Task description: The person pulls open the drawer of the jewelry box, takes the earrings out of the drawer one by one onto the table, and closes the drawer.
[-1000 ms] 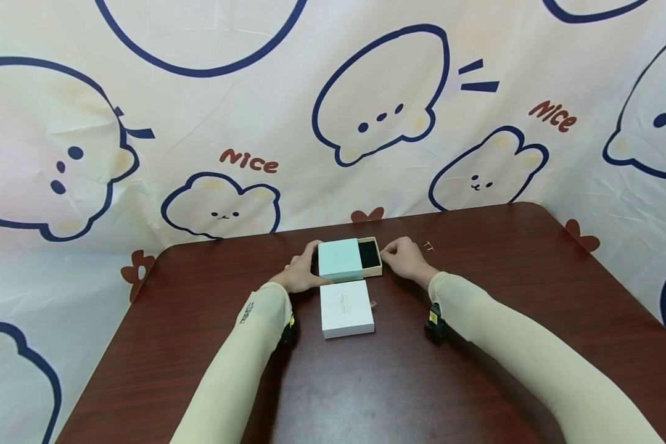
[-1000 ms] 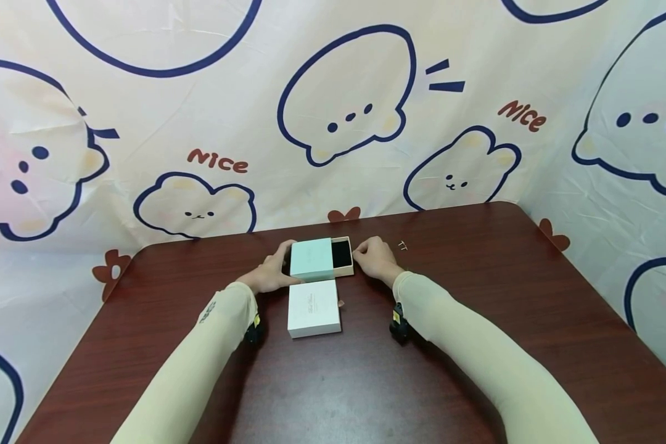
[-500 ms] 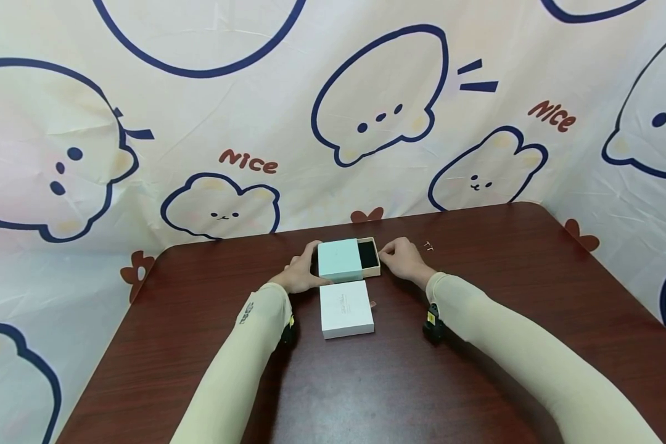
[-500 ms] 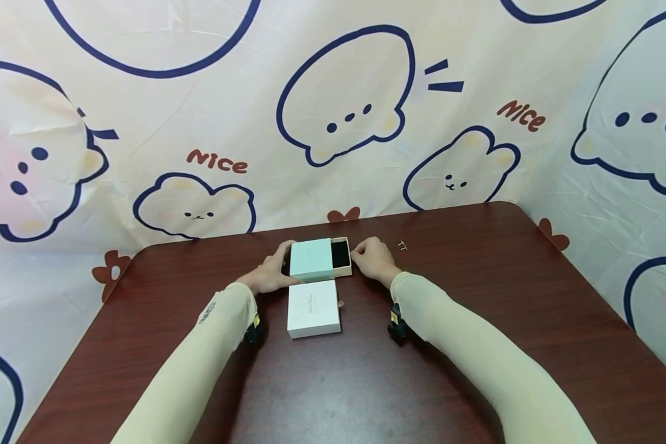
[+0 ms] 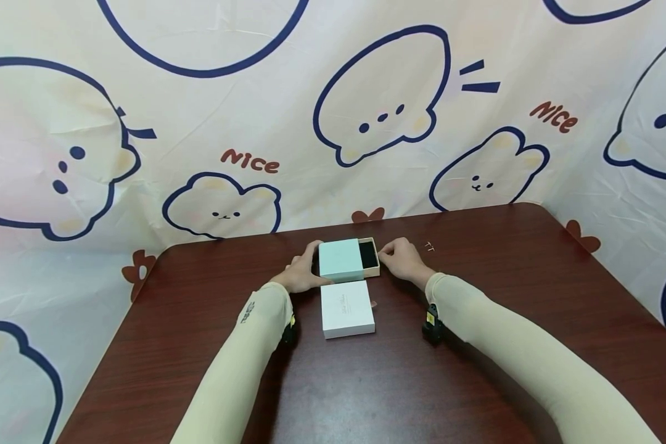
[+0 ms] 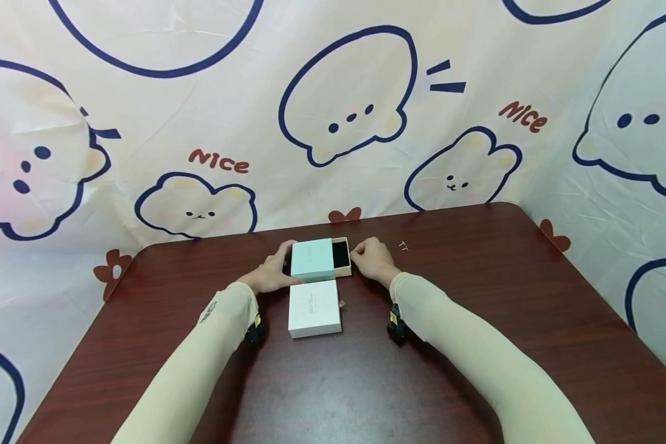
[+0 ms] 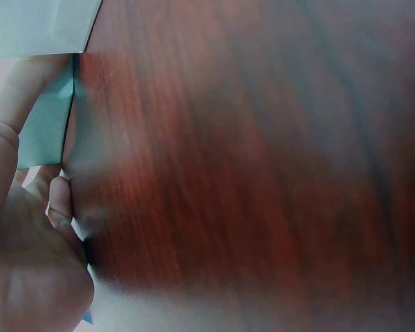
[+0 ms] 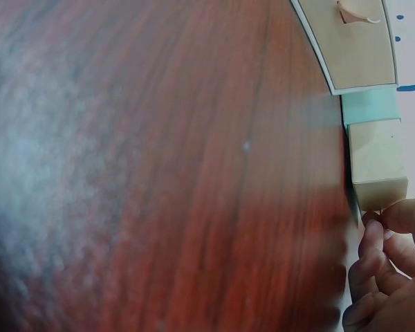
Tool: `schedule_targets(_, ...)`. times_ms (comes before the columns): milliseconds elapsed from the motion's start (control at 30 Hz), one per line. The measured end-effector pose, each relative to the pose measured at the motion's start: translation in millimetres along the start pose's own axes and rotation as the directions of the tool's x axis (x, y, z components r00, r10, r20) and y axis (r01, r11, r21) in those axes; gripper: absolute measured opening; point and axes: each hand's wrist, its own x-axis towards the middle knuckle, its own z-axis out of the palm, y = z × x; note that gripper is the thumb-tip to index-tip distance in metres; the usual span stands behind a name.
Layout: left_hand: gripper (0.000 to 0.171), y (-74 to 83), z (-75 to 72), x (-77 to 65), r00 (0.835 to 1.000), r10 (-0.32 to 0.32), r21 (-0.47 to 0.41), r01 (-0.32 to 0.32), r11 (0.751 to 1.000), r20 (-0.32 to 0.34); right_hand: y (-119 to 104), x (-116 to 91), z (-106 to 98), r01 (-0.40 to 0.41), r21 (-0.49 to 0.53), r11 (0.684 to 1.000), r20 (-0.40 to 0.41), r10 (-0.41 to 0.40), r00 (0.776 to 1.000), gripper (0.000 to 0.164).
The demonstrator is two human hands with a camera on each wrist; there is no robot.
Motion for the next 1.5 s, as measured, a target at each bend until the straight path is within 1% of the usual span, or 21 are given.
schedule_targets(167, 0.103, -2.2, 0.9, 4.6, 1.0, -0.016, -0.004, 0.016, 1.0, 0.004, 0.1, 0.8, 0.2, -0.005, 0.01, 1.0, 0.003, 0.005, 1.0, 0.026)
schedule_targets(367, 0.102, -2.8, 1.2, 4.3, 1.0, -0.011, -0.009, 0.011, 1.0, -0.001, -1.7, 0.2, 0.6, -0.005, 0.005, 1.0, 0.006, 0.005, 1.0, 0.026)
schedule_targets(600, 0.101, 1.9, -0.4, -1.7, 1.0, 0.01, -0.008, -0.01, 1.0, -0.008, -0.7, 0.2, 1.9, -0.008, 0.008, 1.0, 0.008, 0.008, 1.0, 0.026)
schedule_targets(767, 0.1, 2.8, 0.0, -2.3, 1.0, 0.008, -0.008, -0.009, 1.0, -0.013, 2.4, 1.3, 3.7, 0.007, 0.008, 1.0, 0.003, -0.007, 1.0, 0.026)
schedule_targets(933, 0.1, 5.6, -0.6, -5.2, 1.0, 0.012, -0.014, -0.013, 1.0, -0.018, 4.2, 2.5, 3.8, 0.003, 0.01, 1.0, 0.006, -0.003, 1.0, 0.027)
schedule_targets(1233, 0.101, 5.9, -0.1, -5.2, 1.0, 0.009, -0.015, -0.009, 1.0, -0.018, 3.4, 2.2, 3.8, -0.005, 0.013, 1.0, 0.004, 0.005, 1.0, 0.027)
schedule_targets(1500, 0.101, 4.5, -0.2, -5.0, 1.0, 0.01, -0.014, -0.01, 1.0, -0.017, -0.3, 0.0, 3.6, 0.007, 0.011, 1.0, 0.003, -0.007, 1.0, 0.026)
